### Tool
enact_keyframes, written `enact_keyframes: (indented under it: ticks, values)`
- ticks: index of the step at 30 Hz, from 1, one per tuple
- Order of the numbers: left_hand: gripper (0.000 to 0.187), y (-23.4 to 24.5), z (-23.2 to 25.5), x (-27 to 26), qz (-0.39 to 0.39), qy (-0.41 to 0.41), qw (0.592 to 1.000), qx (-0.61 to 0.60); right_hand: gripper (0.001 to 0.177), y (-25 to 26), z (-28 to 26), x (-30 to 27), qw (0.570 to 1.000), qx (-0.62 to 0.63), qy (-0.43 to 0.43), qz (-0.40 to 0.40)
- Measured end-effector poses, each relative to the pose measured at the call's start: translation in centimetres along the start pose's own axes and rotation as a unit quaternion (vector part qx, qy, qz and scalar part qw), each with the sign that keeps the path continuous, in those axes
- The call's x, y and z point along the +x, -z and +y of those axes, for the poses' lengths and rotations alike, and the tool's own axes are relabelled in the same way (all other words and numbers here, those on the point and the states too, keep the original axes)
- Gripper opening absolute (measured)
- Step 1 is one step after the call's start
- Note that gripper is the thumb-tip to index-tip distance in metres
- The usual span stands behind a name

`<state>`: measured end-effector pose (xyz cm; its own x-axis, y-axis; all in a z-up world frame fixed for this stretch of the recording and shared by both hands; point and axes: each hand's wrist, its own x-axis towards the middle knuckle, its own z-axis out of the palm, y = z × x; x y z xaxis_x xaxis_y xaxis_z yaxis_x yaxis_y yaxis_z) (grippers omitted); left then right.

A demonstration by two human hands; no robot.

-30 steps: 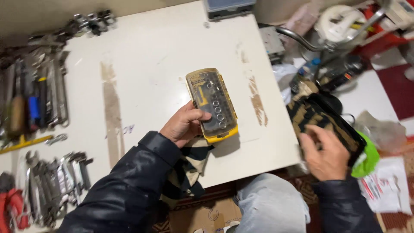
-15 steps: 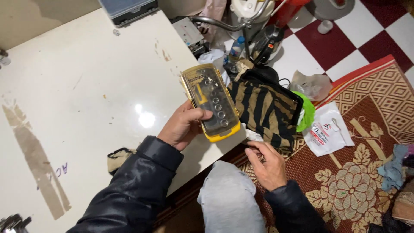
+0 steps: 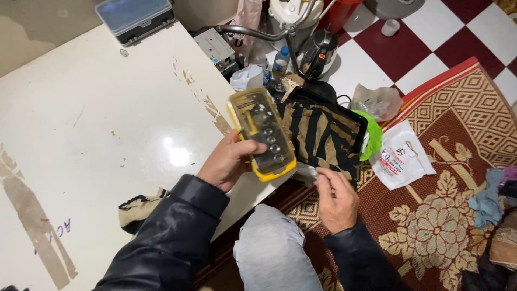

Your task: The person wipes a small metal socket with a striped cloth, then places it on a table among other tools. They pick up a yellow plastic case, wipe its exterior, and open it to reveal a set of sockets. The person then wipes the interior of the case and the sockets inside with the cloth.

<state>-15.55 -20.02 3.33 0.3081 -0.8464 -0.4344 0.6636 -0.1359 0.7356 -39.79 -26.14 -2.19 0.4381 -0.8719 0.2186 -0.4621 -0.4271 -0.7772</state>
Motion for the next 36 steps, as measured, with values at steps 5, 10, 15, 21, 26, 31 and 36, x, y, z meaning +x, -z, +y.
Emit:
enact_keyframes:
  ticks: [5, 10, 15, 21, 26, 31, 36]
  values:
    - [0.045, -1.3, -1.7, 2.2, 0.008, 0.028, 0.999, 0.025, 0.028, 1.0, 0.3, 1.1, 0.998, -0.025, 0.033, 0.041]
    - [0.048, -2.7, -2.7, 3.4, 0.009, 0.037, 0.999, 0.025, 0.077, 1.1, -2.9, 2.1, 0.998, 0.052, 0.011, -0.016]
    - [0.052, -4.5, -4.1, 4.3, 0.004, 0.034, 0.999, 0.036, 0.122, 0.4, -4.5, 3.3, 0.993, 0.083, -0.04, -0.075]
    - [0.047, -6.7, -4.6, 4.8, 0.025, 0.006, 0.999, 0.021, 0.103, -0.5, -4.3, 4.4, 0.999, 0.023, -0.031, -0.012]
    - [0.044, -5.8, -5.3, 6.6, 0.048, 0.025, 0.998, 0.015, 0.093, 1.1, -4.1, 5.6, 0.998, 0.042, -0.01, -0.036]
    - [0.048, -7.3, -6.7, 7.5, 0.026, 0.047, 0.996, 0.069, 0.07, 1.4, -2.2, 7.5, 0.994, 0.052, 0.041, -0.089]
    - [0.049, -8.9, -6.4, 6.8, 0.006, 0.062, 0.992, 0.109, 0.087, 1.5, 0.2, 9.4, 0.976, 0.133, -0.138, -0.1]
